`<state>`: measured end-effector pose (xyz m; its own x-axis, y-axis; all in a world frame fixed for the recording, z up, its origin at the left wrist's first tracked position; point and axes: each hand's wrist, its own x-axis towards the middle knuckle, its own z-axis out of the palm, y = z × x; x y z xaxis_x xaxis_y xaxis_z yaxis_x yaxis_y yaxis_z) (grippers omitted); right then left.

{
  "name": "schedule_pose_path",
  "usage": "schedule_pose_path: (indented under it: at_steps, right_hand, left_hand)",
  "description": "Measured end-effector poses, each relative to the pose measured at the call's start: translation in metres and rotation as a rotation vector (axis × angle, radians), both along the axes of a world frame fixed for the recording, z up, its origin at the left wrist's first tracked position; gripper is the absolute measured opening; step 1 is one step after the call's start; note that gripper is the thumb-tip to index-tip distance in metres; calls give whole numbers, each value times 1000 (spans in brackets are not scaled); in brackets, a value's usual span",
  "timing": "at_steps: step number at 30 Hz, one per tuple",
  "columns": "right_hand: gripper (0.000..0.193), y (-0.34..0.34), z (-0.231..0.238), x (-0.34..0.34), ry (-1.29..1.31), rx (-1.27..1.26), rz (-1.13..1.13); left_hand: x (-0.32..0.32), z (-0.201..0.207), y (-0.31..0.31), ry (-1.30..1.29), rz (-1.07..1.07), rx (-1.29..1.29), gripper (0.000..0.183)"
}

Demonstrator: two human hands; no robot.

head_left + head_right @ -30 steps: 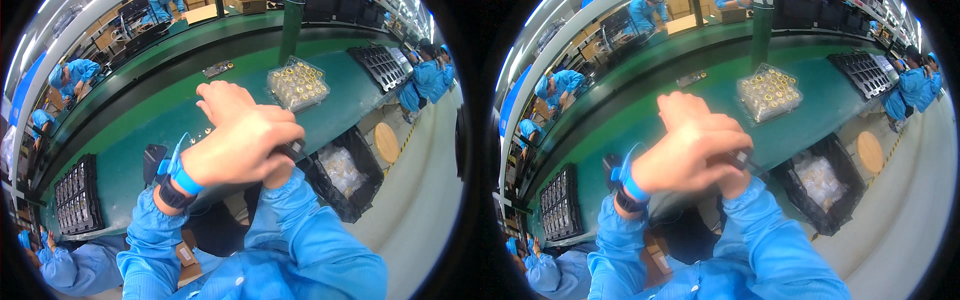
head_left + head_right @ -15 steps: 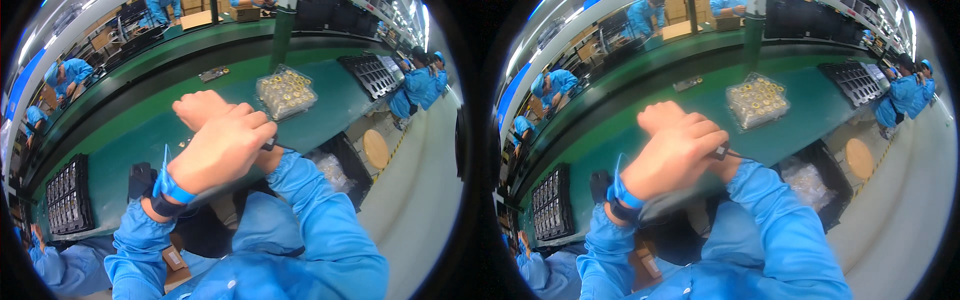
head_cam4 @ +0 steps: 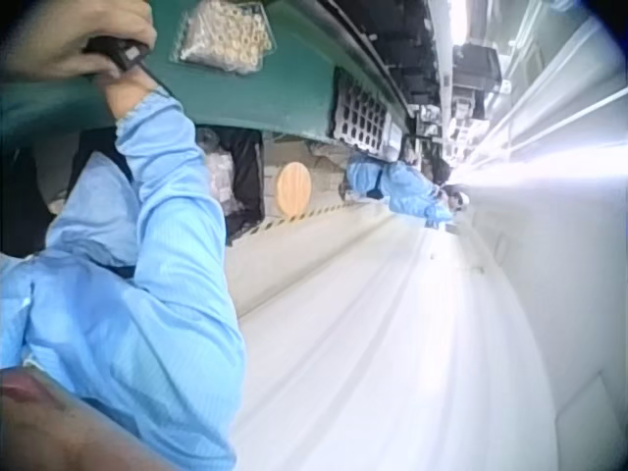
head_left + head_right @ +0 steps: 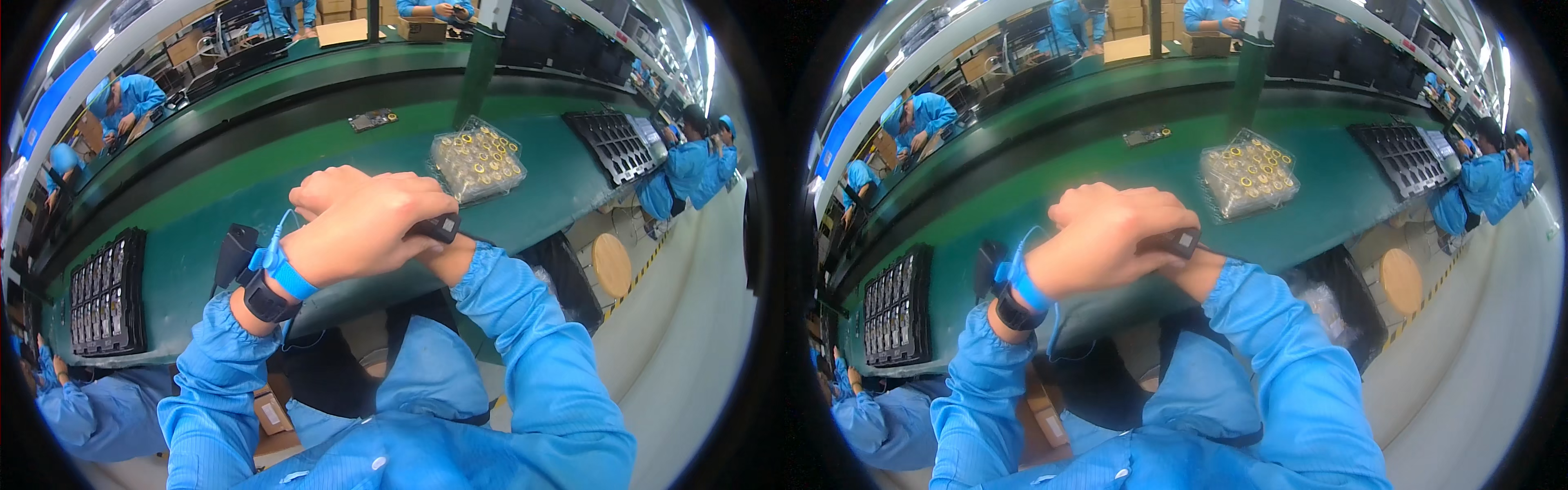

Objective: Assembling small yellow components onto a circuit board and handling clear ring-like objects on an assembly line.

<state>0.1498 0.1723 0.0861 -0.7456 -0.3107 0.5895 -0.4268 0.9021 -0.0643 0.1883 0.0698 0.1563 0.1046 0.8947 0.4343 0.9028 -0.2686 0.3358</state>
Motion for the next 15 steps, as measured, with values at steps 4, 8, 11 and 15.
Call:
schedule_pose_path:
  at_steps: [4,8,11,15]
  right_hand:
    - [29,5,14,-2,-48,-95,105]
    - [32,3,32,3,-120,-212,272]
    - [34,0,31,-1,-154,-219,332]
    - [30,-2,19,-19,-233,-197,189]
  left_hand:
    - [-16,-2,0,-75,7,141,58]
    - [-34,8,-20,-51,206,237,64]
    - [-52,12,-31,-41,268,69,65]
    - [-71,-20,-22,-142,215,168,64]
